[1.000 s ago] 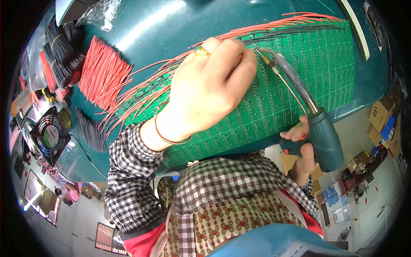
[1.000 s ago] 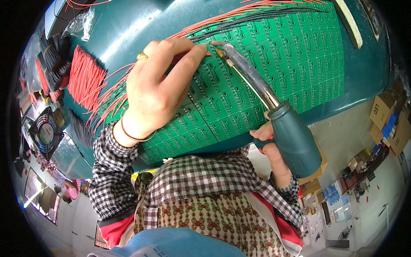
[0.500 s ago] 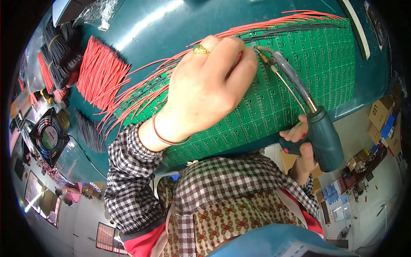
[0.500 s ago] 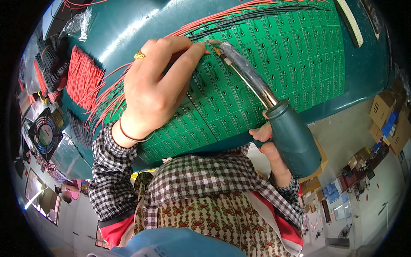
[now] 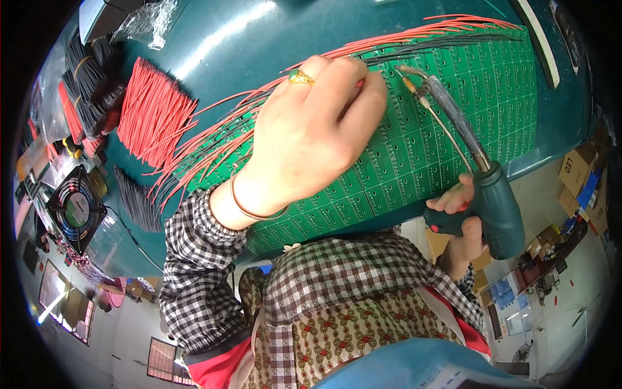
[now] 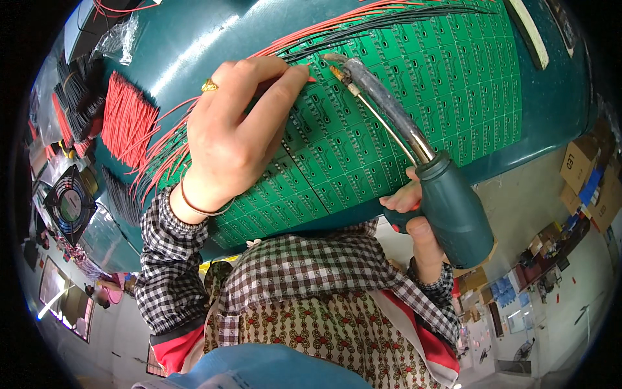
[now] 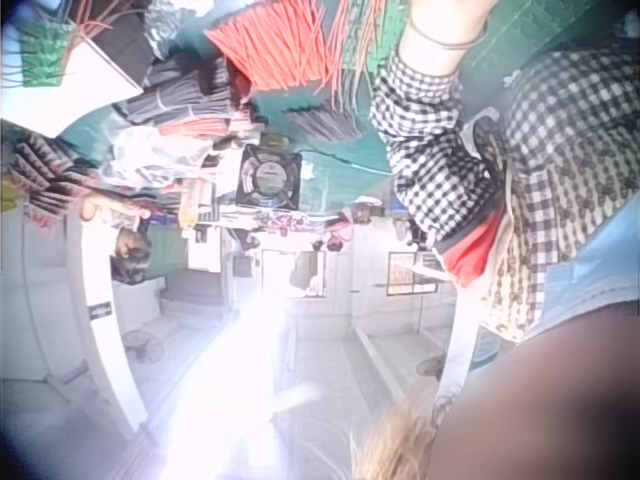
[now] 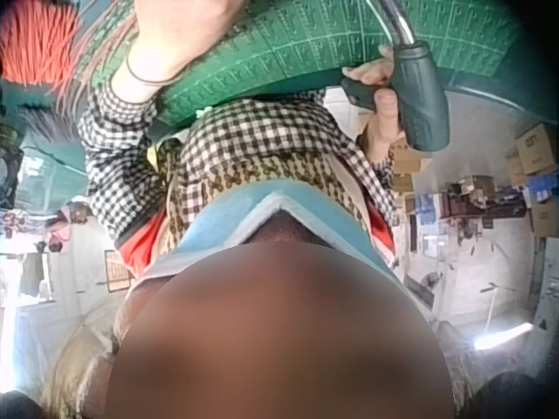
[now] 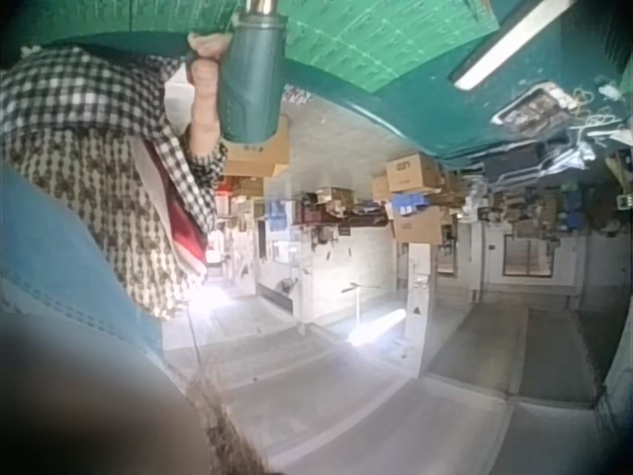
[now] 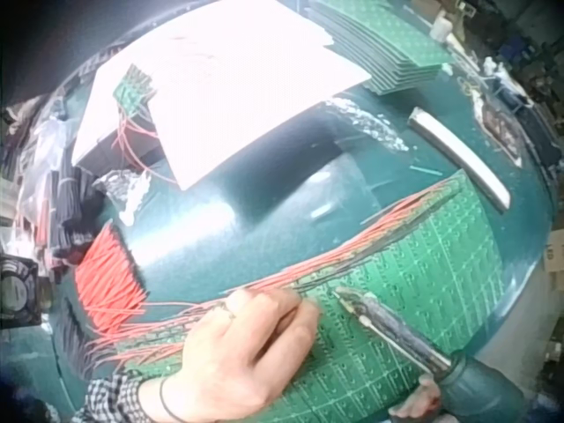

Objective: Soldering individual red and black wires onto designated contact points on printed circuit boards.

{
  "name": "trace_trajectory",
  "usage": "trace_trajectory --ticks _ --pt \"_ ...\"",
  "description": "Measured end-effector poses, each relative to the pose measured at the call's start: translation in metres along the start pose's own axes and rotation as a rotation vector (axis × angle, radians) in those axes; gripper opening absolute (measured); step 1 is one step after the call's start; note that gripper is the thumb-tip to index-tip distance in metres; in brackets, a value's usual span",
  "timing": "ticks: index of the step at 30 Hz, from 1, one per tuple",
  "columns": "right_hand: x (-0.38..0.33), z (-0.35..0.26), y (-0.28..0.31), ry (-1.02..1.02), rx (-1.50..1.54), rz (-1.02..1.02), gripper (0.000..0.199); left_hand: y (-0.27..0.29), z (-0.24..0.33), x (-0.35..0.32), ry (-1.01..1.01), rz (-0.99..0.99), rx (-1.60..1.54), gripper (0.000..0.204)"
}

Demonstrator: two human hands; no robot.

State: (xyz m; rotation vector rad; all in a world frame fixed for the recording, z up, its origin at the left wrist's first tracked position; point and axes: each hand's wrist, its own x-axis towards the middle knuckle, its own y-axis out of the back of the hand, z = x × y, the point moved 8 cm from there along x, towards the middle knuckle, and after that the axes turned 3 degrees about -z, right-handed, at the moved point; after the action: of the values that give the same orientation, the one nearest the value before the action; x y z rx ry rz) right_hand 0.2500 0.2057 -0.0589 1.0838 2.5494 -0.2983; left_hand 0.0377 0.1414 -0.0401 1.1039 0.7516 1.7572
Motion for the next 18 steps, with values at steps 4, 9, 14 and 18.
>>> trace_trajectory --ticks 4,9,14,18 --pt "-0.002 0.002 0.007 0.043 0.031 0.012 0.072 -0.003 0.0 -0.003 -0.07 0.055 0.018 0.028" --pt "0.004 -0.001 0.019 0.092 0.162 0.03 0.074 -0.003 -0.004 -0.005 -0.028 0.032 -0.02 0.032" --pt "0.002 -0.008 0.025 0.158 0.127 0.034 0.073 0.019 0.002 0.007 -0.048 0.08 -0.088 0.032" --pt "0.002 -0.004 0.024 0.097 0.072 0.085 0.077 0.002 -0.004 0.008 0.071 -0.001 -0.128 0.035"
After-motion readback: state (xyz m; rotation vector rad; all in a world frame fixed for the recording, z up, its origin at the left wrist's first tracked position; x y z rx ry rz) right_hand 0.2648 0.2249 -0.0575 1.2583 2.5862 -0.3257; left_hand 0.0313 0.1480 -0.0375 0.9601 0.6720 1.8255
